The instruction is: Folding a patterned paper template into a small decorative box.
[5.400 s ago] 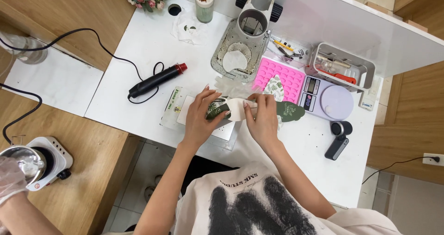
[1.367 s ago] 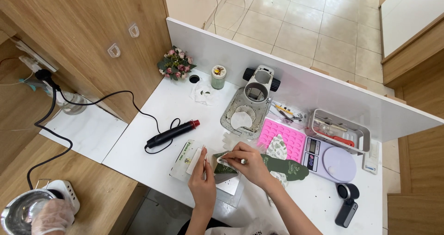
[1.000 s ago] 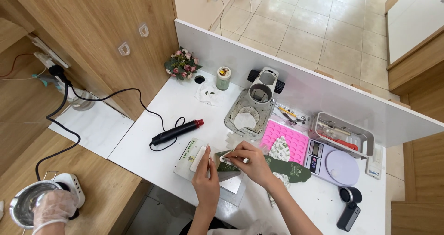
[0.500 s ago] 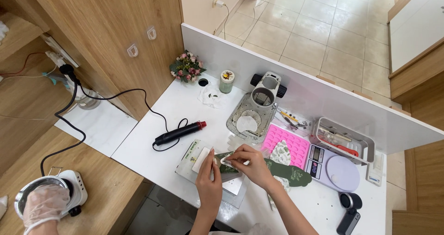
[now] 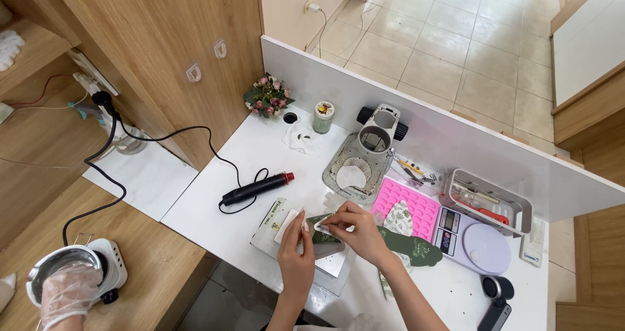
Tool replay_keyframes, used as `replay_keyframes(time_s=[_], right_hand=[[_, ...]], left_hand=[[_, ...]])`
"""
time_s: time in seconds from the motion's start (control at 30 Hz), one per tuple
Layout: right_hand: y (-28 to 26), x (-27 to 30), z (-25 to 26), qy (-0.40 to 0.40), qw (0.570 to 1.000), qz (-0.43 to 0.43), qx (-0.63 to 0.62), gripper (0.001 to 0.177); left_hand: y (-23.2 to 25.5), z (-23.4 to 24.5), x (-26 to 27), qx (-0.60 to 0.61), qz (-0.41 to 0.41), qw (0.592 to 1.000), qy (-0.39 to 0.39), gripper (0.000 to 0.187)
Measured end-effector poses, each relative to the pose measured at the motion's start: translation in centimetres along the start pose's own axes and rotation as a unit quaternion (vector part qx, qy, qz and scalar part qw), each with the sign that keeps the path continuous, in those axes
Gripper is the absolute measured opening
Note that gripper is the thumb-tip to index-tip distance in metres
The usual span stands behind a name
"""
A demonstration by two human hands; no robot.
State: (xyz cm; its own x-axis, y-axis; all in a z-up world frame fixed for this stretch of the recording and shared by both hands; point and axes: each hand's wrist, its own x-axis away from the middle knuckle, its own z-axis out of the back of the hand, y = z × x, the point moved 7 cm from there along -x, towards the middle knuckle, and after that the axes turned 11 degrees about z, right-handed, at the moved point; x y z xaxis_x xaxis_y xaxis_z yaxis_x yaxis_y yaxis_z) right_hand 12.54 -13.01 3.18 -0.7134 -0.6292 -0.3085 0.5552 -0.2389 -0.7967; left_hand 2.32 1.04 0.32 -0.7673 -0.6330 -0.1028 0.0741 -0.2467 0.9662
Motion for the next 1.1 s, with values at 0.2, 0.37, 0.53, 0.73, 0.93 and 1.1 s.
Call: replay_keyframes(time_s=[0.2,0.37,0.53,0.73,0.93,1.1], right_hand=[[1.8,0.3,-0.4,-0.005,0.999,-0.051,-0.017,0.016],[1.7,0.3,-0.5,0.003,0.997,-0.064,-0.05,0.016],[2.1,0.4,-0.4,-0.007,0.996,-0.081,-0.022,0.018],[2.5,0.5,-0.7,-0.006,0.995,-0.095,-0.032,0.015],[2.2,0.5,-0.6,0.006,0.997,-0.064,-0.045,0.016],[2.3,0.5,-0.7,0.004,0.997,-0.066,-0.045,0.017]], left_hand=[[-0.8,-0.3,-0.3,-0.002,0.01,1.0,-0.007,0.036],[-0.6,-0.1,-0.3,0.006,0.018,1.0,-0.01,0.036],[-0.4,-0.3,-0.5,0.005,0.022,1.0,-0.019,0.037],[-0.4,-0.4,-0.5,0.01,0.024,0.999,-0.025,0.036],[-0.4,-0.4,-0.5,0.008,0.022,0.999,-0.023,0.034],[-0.2,-0.2,-0.6,0.009,0.032,0.999,-0.023,0.034]])
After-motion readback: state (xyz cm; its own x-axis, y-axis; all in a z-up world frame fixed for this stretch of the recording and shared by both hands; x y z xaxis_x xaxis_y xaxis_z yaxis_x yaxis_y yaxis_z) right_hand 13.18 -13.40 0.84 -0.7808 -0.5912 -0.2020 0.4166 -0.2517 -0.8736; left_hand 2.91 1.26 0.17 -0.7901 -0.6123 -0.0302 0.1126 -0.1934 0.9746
